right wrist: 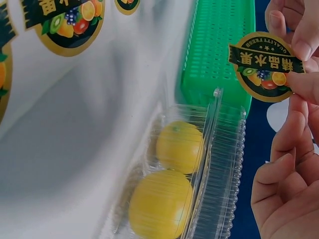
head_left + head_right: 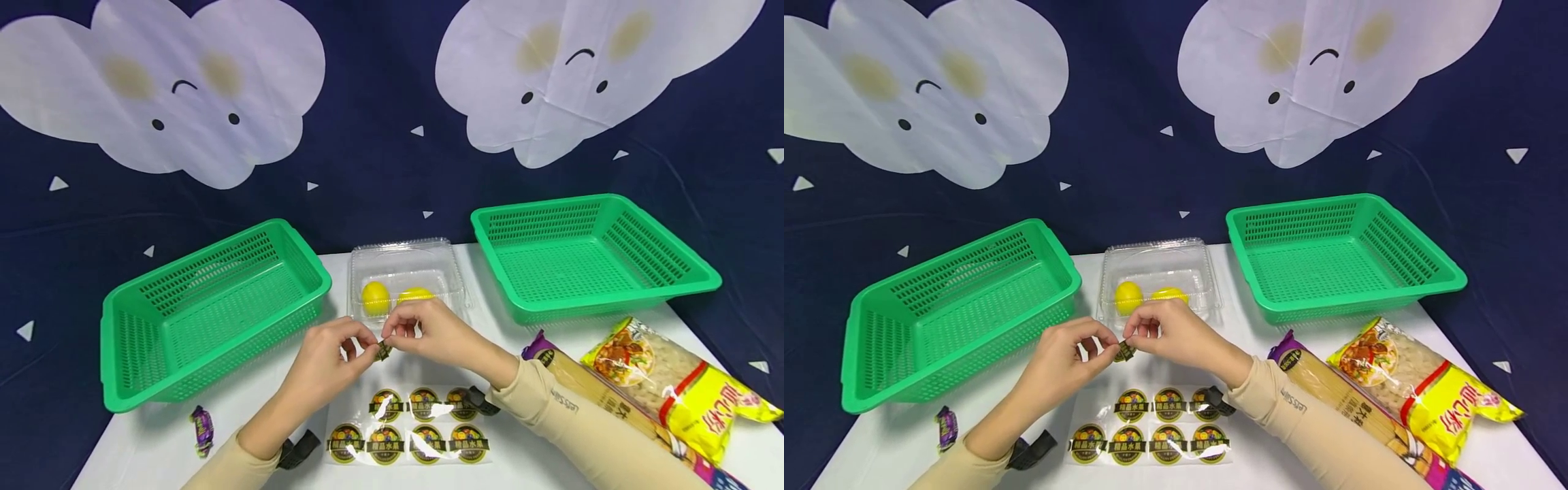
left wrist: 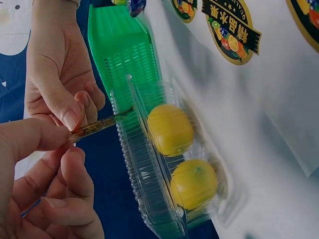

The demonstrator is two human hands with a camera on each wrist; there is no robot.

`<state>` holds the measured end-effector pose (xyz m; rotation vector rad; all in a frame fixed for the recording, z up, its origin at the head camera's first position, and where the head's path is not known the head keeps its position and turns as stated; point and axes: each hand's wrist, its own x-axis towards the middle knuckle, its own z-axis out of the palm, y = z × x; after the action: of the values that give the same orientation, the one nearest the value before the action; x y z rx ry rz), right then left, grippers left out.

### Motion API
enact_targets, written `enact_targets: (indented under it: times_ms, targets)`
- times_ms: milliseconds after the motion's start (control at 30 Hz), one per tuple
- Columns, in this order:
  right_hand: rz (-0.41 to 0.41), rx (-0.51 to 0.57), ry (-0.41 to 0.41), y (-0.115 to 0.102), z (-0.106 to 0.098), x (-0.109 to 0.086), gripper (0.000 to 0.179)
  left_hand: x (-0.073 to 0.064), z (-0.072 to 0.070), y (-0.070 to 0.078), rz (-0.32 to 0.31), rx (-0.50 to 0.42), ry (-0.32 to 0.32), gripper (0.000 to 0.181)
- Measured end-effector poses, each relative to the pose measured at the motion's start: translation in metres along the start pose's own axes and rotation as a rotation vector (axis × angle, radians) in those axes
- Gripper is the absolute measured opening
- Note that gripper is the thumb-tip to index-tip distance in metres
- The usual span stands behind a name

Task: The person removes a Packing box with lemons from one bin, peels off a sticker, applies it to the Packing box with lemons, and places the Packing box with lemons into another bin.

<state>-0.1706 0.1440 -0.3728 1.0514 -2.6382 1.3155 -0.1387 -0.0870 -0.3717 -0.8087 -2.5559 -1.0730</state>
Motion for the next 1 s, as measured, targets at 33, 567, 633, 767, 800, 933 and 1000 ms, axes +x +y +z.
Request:
enact_targets:
  times_ms: [33, 567, 633, 767, 800, 933, 1000]
  targets:
    - [0.003, -0.002, 0.005, 0.0, 0.0, 0.0, 0.013, 0.001, 0.0, 0.0, -0.001, 0.002, 0.003, 0.019]
    - [0.197, 0.074, 0.151, 0.006, 0.002, -0.006, 0.021, 0.021, -0.004, -0.001, -0.136, -0.135, 0.18, 0.01]
    - [0.23, 0.106, 0.168, 0.008, 0.003, -0.007, 0.02, 0.023, -0.004, -0.001, -0.184, -0.193, 0.192, 0.007]
    - [0.255, 0.168, 0.2, 0.012, 0.005, -0.008, 0.016, 0.027, 0.0, -0.002, -0.242, -0.316, 0.22, 0.005]
    - [0.256, 0.182, 0.206, 0.013, 0.005, -0.008, 0.014, 0.028, 0.001, -0.002, -0.248, -0.345, 0.228, 0.005]
    - [0.261, 0.236, 0.23, 0.014, 0.006, -0.009, 0.011, 0.031, 0.007, -0.004, -0.257, -0.444, 0.265, 0.004]
    - [0.262, 0.257, 0.235, 0.014, 0.006, -0.01, 0.01, 0.032, 0.009, -0.004, -0.259, -0.48, 0.275, 0.004]
